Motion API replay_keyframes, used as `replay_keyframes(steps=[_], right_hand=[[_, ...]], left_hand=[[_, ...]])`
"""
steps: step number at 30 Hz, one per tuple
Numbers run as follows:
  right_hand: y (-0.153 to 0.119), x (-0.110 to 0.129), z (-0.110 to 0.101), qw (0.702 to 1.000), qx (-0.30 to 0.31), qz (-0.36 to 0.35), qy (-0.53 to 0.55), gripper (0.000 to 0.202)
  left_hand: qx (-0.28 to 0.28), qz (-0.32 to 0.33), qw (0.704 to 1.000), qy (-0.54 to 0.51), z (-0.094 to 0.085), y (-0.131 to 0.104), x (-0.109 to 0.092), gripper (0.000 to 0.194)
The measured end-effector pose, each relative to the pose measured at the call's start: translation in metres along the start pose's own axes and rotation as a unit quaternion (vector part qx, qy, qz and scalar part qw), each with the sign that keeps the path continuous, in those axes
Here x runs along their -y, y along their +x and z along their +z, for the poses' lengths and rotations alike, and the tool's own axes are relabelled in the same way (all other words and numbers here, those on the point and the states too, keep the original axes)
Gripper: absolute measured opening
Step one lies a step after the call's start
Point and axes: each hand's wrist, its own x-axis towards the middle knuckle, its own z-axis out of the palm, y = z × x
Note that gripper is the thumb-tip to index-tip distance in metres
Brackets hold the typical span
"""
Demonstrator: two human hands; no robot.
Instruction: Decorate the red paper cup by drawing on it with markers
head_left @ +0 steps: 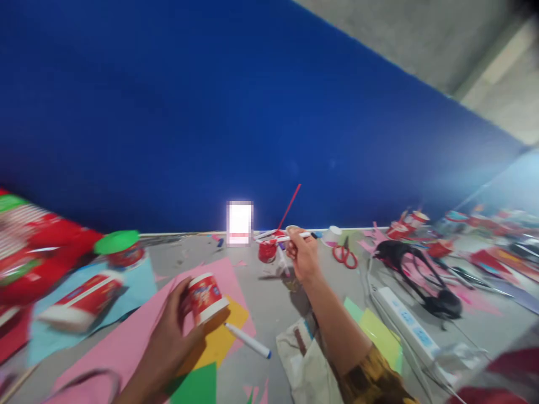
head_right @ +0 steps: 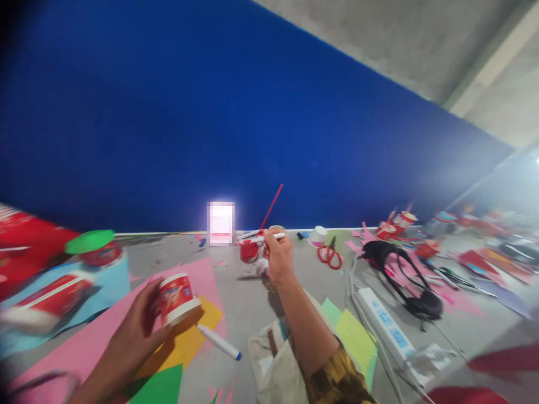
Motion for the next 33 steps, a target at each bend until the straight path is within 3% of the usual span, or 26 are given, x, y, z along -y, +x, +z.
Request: replay_keyframes(steps=[3, 6, 11, 14, 17, 21, 23, 28, 33], right_hand=[[-0.027, 0.010, 0.011, 0.994, 0.076, 0.057, 0.055, 0.045], [-0.062, 0.010, 0.017, 0.979, 0.157, 0.088, 0.093, 0.047], [-0.109, -0.015, 0.014, 0.986, 0.124, 0.076, 0.077, 0.042], [-0.125, -0.025, 0.009, 0.989, 0.139, 0.028, 0.028, 0.034], [-0.138, -0.020, 0.005, 0.978, 0.189, -0.065, -0.057, 0.024], [-0.146, -0.008, 0.004, 0.918, 0.232, -0.276, -0.167, 0.007], [-0.146, -0.005, 0.006, 0.889, 0.233, -0.347, -0.189, 0.008], [-0.146, -0.006, 0.009, 0.860, 0.236, -0.401, -0.209, 0.011], [-0.147, -0.006, 0.010, 0.871, 0.208, -0.400, -0.196, 0.012]], left_hand=[[0.022, 0.003, 1.000, -0.008, 0.007, -0.005, -0.022, 0.094], [0.029, 0.058, 0.997, 0.050, 0.007, -0.006, -0.024, 0.087], [0.057, 0.136, 0.982, 0.120, 0.002, -0.009, -0.017, 0.082], [0.069, 0.186, 0.968, 0.155, 0.000, -0.009, -0.016, 0.081], [0.082, 0.237, 0.951, 0.182, 0.000, -0.009, -0.014, 0.083], [0.087, 0.262, 0.941, 0.196, 0.001, -0.010, -0.013, 0.086], [0.090, 0.261, 0.941, 0.195, 0.002, -0.012, -0.013, 0.085], [0.092, 0.267, 0.942, 0.184, 0.004, -0.013, -0.013, 0.083], [0.084, 0.255, 0.946, 0.182, 0.004, -0.012, -0.011, 0.085]])
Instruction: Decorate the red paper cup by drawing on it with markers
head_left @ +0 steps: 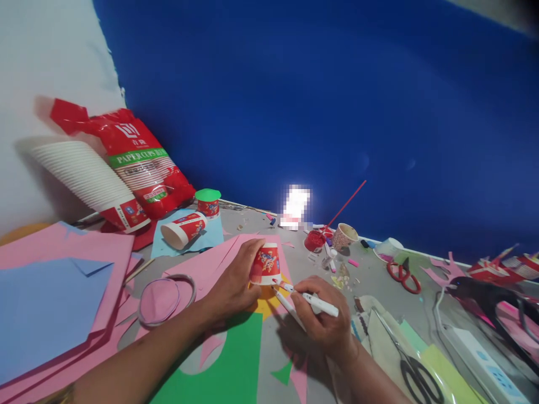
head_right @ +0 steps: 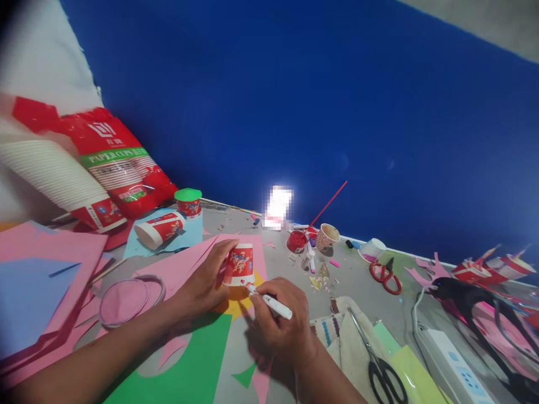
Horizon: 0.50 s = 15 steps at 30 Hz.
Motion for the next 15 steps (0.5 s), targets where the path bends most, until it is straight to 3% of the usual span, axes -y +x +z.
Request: replay_keyframes(steps=[6, 10, 15], right_hand=[[-0.005, -0.012, 0.000, 0.987, -0.018, 0.150, 0.047, 0.011], [-0.006, -0.019, 0.000, 0.949, -0.038, 0.278, 0.145, 0.018], [0.003, -0.020, -0.002, 0.916, -0.065, 0.330, 0.218, 0.025]], left_hand=[[-0.016, 0.007, 1.000, 0.005, -0.001, 0.001, -0.003, 0.079], [-0.011, -0.005, 1.000, 0.004, 0.001, 0.000, -0.005, 0.080], [-0.015, -0.023, 1.000, 0.007, 0.000, -0.002, -0.009, 0.080]])
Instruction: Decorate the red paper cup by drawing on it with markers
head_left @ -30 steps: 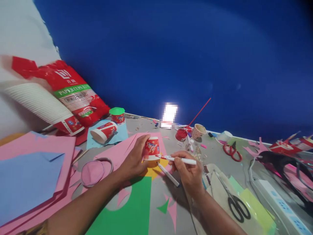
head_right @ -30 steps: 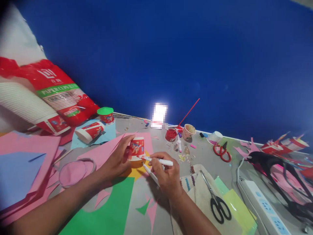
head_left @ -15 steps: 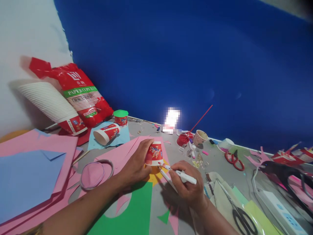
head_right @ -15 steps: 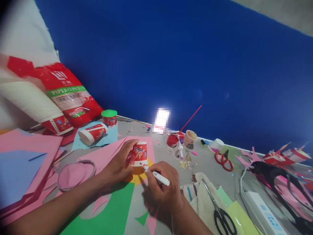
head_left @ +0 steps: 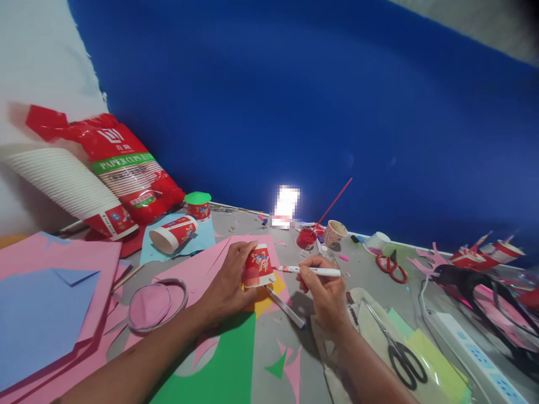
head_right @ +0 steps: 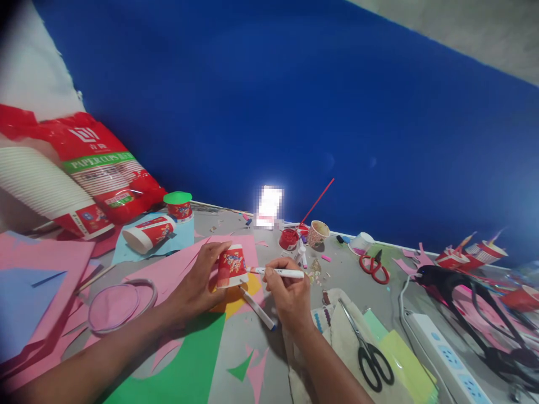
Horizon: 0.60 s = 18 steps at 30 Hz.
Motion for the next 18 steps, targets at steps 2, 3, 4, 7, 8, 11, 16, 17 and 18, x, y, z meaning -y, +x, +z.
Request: replay_keyframes(steps=[2, 3, 4, 7, 8, 11, 16, 17, 18], right_hand=[[0.003, -0.001, -0.001, 0.999, -0.010, 0.019, 0.030, 0.027], [0.004, -0.002, -0.001, 0.998, -0.014, 0.033, 0.052, 0.029], [0.005, -0.004, -0.002, 0.996, -0.016, 0.048, 0.075, 0.031], [0.009, -0.007, -0.002, 0.988, -0.028, 0.080, 0.131, 0.038], [0.011, -0.007, -0.002, 0.986, -0.034, 0.085, 0.141, 0.040], [0.015, -0.006, -0.004, 0.985, -0.053, 0.083, 0.144, 0.044], [0.016, -0.010, -0.009, 0.998, -0.048, 0.016, 0.046, 0.038], [0.015, -0.012, -0.010, 0.999, -0.044, -0.018, 0.000, 0.033], [0.015, -0.013, -0.012, 0.996, -0.035, -0.064, -0.056, 0.027]], left_hand=[[-0.004, 0.003, 1.000, -0.002, 0.000, 0.000, -0.002, 0.079], [-0.005, 0.006, 1.000, -0.003, 0.000, -0.001, -0.002, 0.079], [-0.006, 0.010, 1.000, -0.002, 0.000, -0.001, -0.003, 0.079], [-0.013, 0.019, 1.000, 0.011, 0.001, 0.000, -0.002, 0.084], [-0.015, 0.022, 0.999, 0.018, 0.001, 0.000, -0.002, 0.086], [-0.021, 0.044, 0.998, 0.040, 0.001, 0.001, 0.001, 0.081], [-0.035, 0.085, 0.994, 0.065, 0.000, 0.003, 0.004, 0.076], [-0.042, 0.089, 0.993, 0.071, 0.000, 0.003, 0.004, 0.077], [-0.049, 0.090, 0.992, 0.079, 0.000, 0.003, 0.004, 0.077]])
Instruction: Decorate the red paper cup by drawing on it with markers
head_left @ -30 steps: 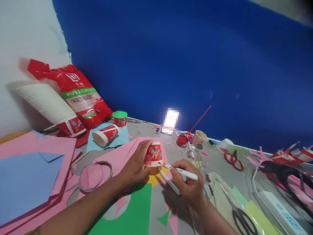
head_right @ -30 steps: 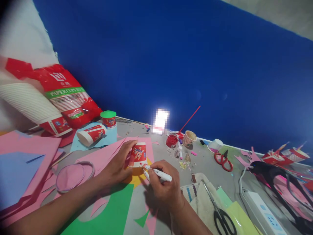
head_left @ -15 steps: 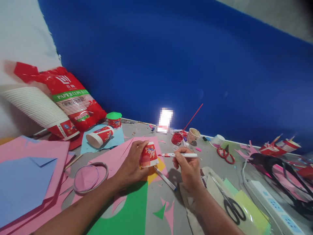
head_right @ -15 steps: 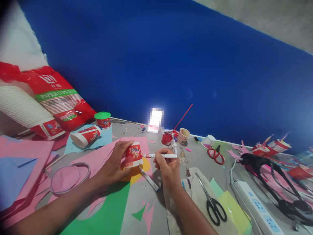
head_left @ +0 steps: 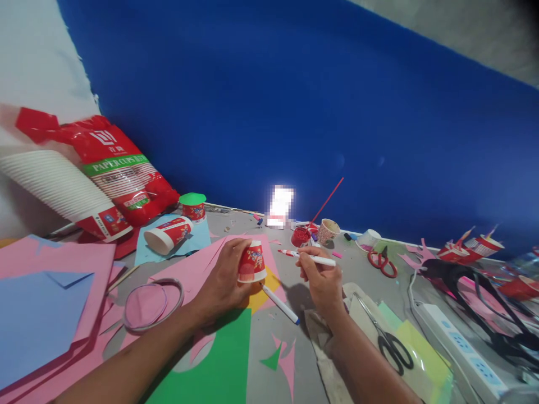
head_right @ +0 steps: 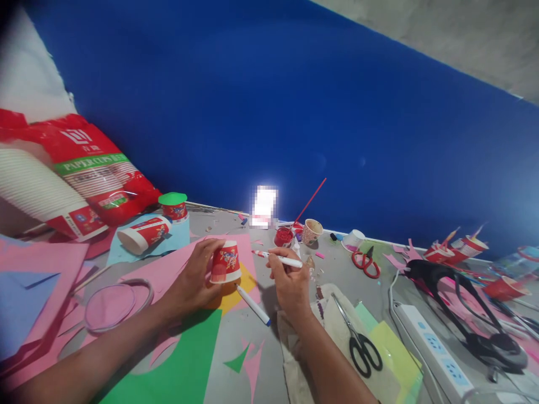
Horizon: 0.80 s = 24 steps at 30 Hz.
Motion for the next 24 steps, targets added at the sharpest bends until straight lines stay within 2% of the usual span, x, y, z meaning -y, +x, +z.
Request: replay_keyframes(steps=[2, 4, 5, 7, 10, 14, 16, 21, 24], right_hand=[[0.001, -0.002, -0.005, 0.987, 0.031, -0.110, -0.116, 0.017], [0.008, -0.004, -0.014, 0.954, 0.052, -0.189, -0.227, 0.025], [0.012, -0.006, -0.020, 0.938, 0.057, -0.204, -0.275, 0.034], [0.024, -0.011, -0.037, 0.914, 0.059, -0.197, -0.351, 0.055], [0.040, -0.025, -0.065, 0.889, 0.100, -0.161, -0.418, 0.079], [0.049, -0.037, -0.088, 0.868, 0.178, -0.070, -0.459, 0.075], [0.049, -0.035, -0.089, 0.871, 0.180, -0.060, -0.453, 0.064], [0.045, -0.011, -0.077, 0.923, 0.060, -0.123, -0.360, 0.022], [0.043, -0.007, -0.075, 0.931, 0.050, -0.081, -0.351, 0.014]], left_hand=[[-0.010, 0.001, 1.000, 0.016, 0.001, 0.000, 0.001, 0.076], [-0.019, 0.004, 0.999, 0.026, 0.002, 0.000, 0.002, 0.076], [-0.025, 0.005, 0.999, 0.028, 0.002, 0.000, 0.002, 0.077], [-0.032, 0.004, 0.999, 0.031, 0.003, 0.000, 0.003, 0.079], [-0.030, 0.001, 0.999, 0.031, 0.002, 0.000, 0.003, 0.079], [-0.032, 0.009, 0.999, 0.038, 0.002, 0.001, 0.004, 0.077], [-0.037, 0.017, 0.998, 0.044, 0.002, 0.002, 0.005, 0.076], [-0.042, 0.009, 0.998, 0.044, 0.003, 0.002, 0.006, 0.078], [-0.043, 0.008, 0.998, 0.047, 0.004, 0.002, 0.006, 0.078]])
